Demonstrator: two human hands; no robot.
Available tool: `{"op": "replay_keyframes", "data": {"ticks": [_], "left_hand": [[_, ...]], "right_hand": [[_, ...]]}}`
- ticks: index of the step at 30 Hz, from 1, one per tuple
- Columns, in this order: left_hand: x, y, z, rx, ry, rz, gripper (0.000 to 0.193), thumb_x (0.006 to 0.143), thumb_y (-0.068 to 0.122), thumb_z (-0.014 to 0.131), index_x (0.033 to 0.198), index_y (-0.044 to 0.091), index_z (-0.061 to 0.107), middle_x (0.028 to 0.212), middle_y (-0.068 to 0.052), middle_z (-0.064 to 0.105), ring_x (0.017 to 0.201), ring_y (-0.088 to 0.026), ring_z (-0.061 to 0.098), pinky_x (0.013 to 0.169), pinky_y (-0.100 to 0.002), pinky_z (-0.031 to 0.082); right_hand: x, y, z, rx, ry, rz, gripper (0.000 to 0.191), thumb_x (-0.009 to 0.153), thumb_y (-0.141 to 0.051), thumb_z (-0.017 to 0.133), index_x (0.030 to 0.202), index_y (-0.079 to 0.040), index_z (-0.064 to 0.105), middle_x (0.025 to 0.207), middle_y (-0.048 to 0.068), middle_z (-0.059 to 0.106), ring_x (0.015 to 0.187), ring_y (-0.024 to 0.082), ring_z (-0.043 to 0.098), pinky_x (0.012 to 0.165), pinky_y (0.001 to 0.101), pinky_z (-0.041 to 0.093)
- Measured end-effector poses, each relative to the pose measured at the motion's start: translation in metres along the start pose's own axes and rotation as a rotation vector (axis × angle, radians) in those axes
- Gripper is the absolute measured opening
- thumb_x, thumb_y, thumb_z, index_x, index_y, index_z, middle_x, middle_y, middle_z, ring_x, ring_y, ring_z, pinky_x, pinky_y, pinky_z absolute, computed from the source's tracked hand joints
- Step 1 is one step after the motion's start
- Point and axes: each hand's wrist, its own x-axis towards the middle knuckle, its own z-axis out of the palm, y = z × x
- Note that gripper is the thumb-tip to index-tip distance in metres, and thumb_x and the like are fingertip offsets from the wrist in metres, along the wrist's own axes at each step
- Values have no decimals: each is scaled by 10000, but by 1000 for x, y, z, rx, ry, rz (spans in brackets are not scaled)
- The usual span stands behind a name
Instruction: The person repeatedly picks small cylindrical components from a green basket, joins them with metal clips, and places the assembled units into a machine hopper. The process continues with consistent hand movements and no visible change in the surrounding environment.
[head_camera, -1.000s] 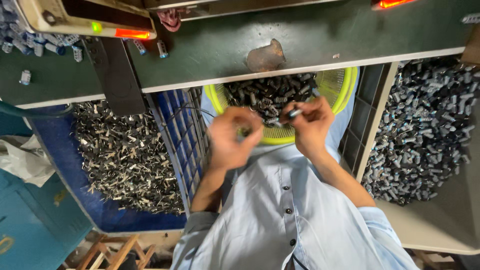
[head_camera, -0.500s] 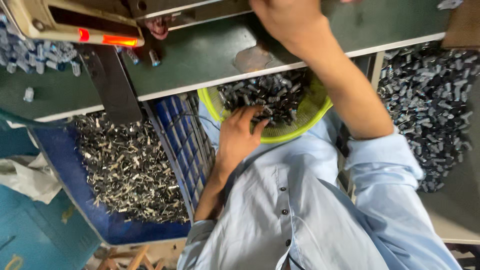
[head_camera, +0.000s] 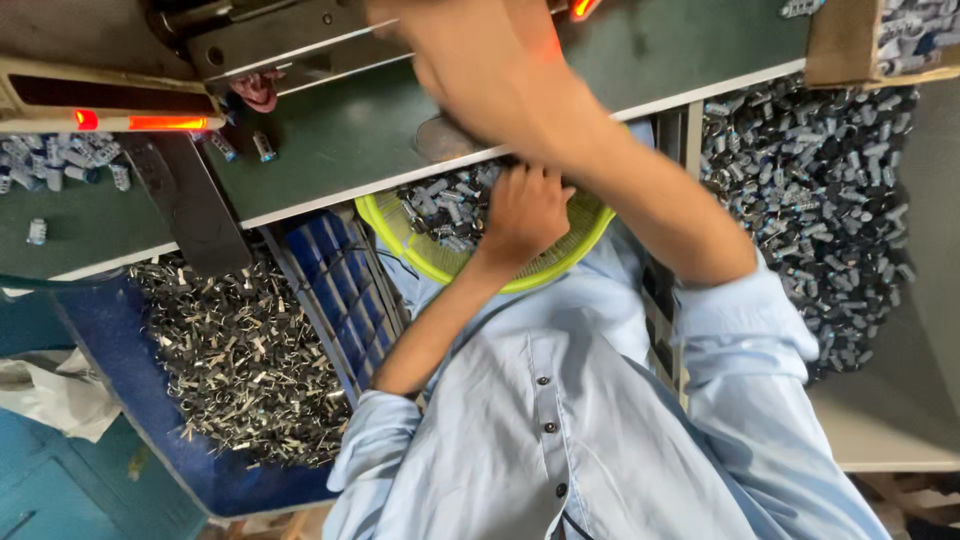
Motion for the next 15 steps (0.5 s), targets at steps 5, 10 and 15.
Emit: {"op": "replay_keyframes", "data": {"ticks": [5,10,15], "left_hand": [[16,4,12,451,379,78,427,881,213,666,1274,47,643,1301,-157,640,1191,-290,630,974,-417,537],[-6,-24,2,-321,21,-11,317,714,5,723,1025,34,675,968,-173,649,908,-386,651,770,-477,535],[-36,-34,4,-768,90,112,355,751,-115,714,1053,66,667,991,-115,671,899,-282,689,791,-356,559]], "right_hand": [[-90,-9,-40,178,94,-216,357,782,-69,747,1136,-31,719,1216,112,698,1090,311,698,902,434,568],[-165,-1,-44,344,131,289,230,793,45,793,985,-37,696,1069,103,751,995,274,724,863,375,587],[-204,-12,-3,732,231,626,196,817,73,767,977,-23,709,1042,111,748,899,239,736,778,321,585]]}}
